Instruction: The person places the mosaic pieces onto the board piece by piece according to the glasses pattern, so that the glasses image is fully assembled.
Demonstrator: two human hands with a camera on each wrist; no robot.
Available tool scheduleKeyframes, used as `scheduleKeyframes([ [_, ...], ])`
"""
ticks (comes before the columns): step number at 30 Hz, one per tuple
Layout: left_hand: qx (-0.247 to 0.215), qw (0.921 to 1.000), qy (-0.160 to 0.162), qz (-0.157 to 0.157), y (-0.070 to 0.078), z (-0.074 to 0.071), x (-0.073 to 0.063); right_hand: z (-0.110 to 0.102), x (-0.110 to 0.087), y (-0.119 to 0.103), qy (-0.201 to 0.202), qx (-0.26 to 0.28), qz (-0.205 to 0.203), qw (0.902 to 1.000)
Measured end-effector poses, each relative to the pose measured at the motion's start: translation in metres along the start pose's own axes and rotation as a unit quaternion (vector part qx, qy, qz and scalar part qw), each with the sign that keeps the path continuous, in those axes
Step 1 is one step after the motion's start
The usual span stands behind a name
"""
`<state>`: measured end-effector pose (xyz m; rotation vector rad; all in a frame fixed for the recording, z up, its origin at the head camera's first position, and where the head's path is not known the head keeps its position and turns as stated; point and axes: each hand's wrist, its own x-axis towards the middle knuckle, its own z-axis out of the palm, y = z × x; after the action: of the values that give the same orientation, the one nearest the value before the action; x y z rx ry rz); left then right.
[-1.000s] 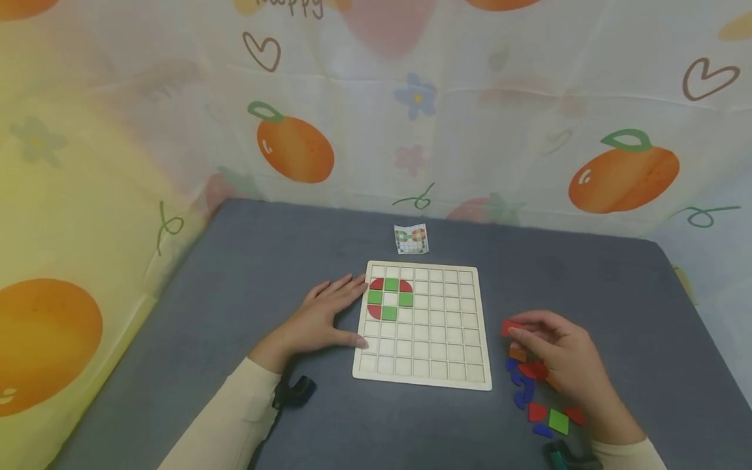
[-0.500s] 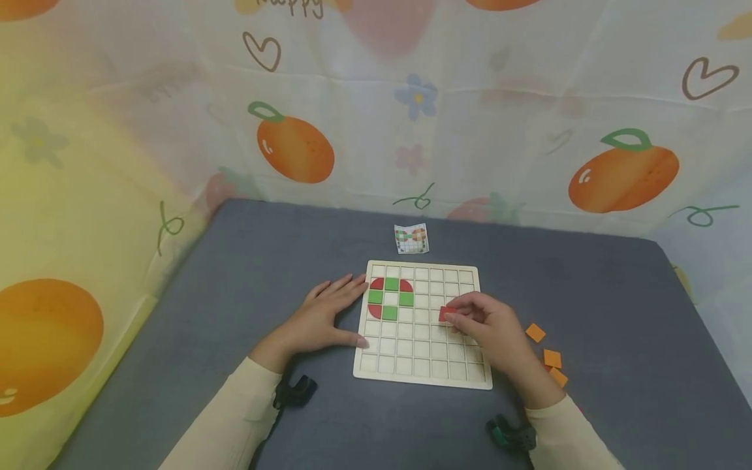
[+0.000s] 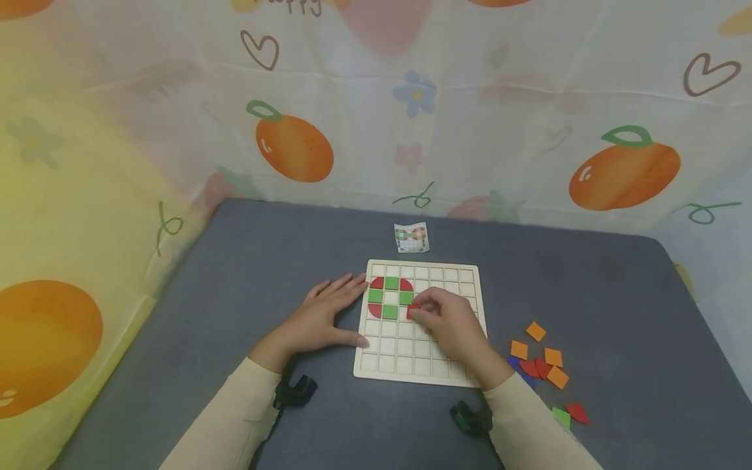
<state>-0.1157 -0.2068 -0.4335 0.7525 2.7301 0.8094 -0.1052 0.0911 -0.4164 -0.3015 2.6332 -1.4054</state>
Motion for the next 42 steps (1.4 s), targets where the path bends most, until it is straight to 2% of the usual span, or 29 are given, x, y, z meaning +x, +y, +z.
scheduleKeyframes([
  [9, 0.002, 1.0, 0.002, 0.002, 0.0, 0.0, 0.0, 0.006, 0.003, -0.001, -0.005, -0.06, -0.01, 0.9982],
  [22, -0.001, 1.0, 0.005, -0.003, 0.001, -0.002, -0.001, 0.006, 0.0, 0.006, 0.012, -0.039, -0.048, 0.998],
  [32, 0.0, 1.0, -0.002, -0.002, 0.0, 0.001, 0.002, 0.0, -0.003, 0.008, -0.014, 0.008, -0.02, 0.9997],
  [36, 0.003, 1.0, 0.001, 0.0, 0.0, 0.002, 0.001, -0.008, -0.004, 0.011, -0.035, 0.06, -0.035, 0.9969],
  [42, -0.002, 1.0, 0.004, -0.003, 0.002, 0.0, -0.001, -0.028, -0.009, 0.011, -0.06, 0.151, -0.045, 0.9857],
])
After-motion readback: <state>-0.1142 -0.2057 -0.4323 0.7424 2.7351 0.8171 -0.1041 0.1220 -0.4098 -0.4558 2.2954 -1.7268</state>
